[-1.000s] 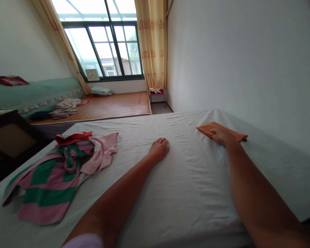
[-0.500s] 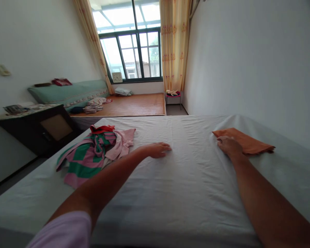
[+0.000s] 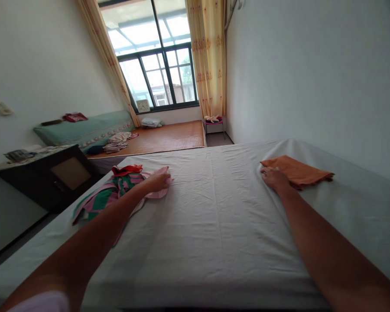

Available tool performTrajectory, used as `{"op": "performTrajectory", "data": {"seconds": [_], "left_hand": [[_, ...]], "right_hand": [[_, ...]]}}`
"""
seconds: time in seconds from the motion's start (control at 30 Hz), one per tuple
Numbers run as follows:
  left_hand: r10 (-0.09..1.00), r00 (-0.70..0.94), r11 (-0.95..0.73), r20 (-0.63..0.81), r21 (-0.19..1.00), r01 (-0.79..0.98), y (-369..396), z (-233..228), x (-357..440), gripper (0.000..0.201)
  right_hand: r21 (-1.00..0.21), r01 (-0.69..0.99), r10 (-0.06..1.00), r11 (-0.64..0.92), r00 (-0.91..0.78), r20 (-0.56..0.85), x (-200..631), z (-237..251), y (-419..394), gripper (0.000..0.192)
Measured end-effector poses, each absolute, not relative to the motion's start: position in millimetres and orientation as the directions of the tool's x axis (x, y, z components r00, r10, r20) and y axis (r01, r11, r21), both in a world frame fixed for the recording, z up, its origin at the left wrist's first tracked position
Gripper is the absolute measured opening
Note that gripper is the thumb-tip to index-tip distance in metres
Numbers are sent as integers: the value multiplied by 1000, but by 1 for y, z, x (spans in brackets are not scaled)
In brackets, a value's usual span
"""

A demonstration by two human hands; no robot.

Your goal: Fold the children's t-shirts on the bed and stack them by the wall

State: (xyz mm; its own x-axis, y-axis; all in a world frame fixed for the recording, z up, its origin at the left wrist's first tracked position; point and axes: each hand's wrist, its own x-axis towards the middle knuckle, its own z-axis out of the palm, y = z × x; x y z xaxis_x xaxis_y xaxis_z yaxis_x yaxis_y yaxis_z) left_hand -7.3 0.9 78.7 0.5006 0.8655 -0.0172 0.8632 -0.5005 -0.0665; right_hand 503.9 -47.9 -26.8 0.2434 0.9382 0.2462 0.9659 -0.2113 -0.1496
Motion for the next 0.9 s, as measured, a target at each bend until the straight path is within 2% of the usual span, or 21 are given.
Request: {"op": "performTrajectory", "data": {"seconds": [0.03, 0.1, 0.13, 0.2, 0.27, 0.33, 0.37, 0.47, 0.53, 0.57, 0.6, 0.67, 0.73, 0.77, 0.87, 0.9], "left_hand": [[869, 489, -493, 69, 43, 869, 5, 85, 8, 15], [857, 451, -516, 250, 390, 763, 7, 96, 43, 15], [855, 419, -518, 306, 548, 657, 7, 100, 63, 17], [840, 363, -525, 403, 770, 363, 0, 106, 103, 21], [786, 436, -518, 439, 852, 75, -10, 105, 137, 25], [699, 556, -509, 449, 859, -55, -20, 98, 162, 31], [656, 616, -510, 436, 858, -64, -24, 93, 169, 38], [596, 719, -582, 358, 809, 79, -28, 75, 164, 61], [609, 724, -694, 324, 659, 290, -25, 65, 142, 59], [620, 716, -746, 320, 523, 413, -23, 61, 127, 53], [642, 702, -760, 309, 377, 530, -20, 59, 109, 48], [743, 612, -656, 272, 113, 746, -15, 55, 72, 42], [815, 521, -525, 254, -56, 849, -10, 54, 33, 37], [847, 474, -465, 241, -98, 880, -9, 54, 14, 35], [926, 325, -298, 194, -155, 942, -5, 55, -41, 30], [944, 272, -244, 186, -160, 957, -4, 56, -58, 28]], "right_hand": [[-169, 967, 941, -193, 231, 248, 503, -27, -46, 35], [-226, 962, 945, -151, 208, 252, 501, -26, -43, 34], [-259, 958, 947, -126, 194, 255, 500, -25, -42, 33], [-322, 944, 947, -74, 168, 274, 494, -23, -40, 32], [-396, 918, 945, -6, 134, 298, 486, -18, -40, 30], [-532, 842, 951, 84, 91, 294, 475, -12, -42, 28], [-625, 771, 960, 121, 69, 270, 469, -7, -45, 29], [-877, 463, 991, 125, -11, 135, 450, 7, -53, 45], [-944, 314, 992, 98, -107, 68, 439, 14, -58, 53], [-952, 286, 985, 110, -160, 66, 433, 15, -60, 54], [-947, 289, 974, 143, -208, 83, 426, 15, -61, 55], [-898, 366, 950, 246, -277, 147, 412, 10, -62, 68], [-805, 476, 920, 356, -327, 214, 398, 3, -60, 78], [-753, 522, 905, 401, -355, 236, 391, 0, -58, 70], [-626, 618, 878, 475, -380, 291, 384, -4, -53, 28], [-601, 646, 882, 472, -349, 317, 387, -2, -51, 24]]}}
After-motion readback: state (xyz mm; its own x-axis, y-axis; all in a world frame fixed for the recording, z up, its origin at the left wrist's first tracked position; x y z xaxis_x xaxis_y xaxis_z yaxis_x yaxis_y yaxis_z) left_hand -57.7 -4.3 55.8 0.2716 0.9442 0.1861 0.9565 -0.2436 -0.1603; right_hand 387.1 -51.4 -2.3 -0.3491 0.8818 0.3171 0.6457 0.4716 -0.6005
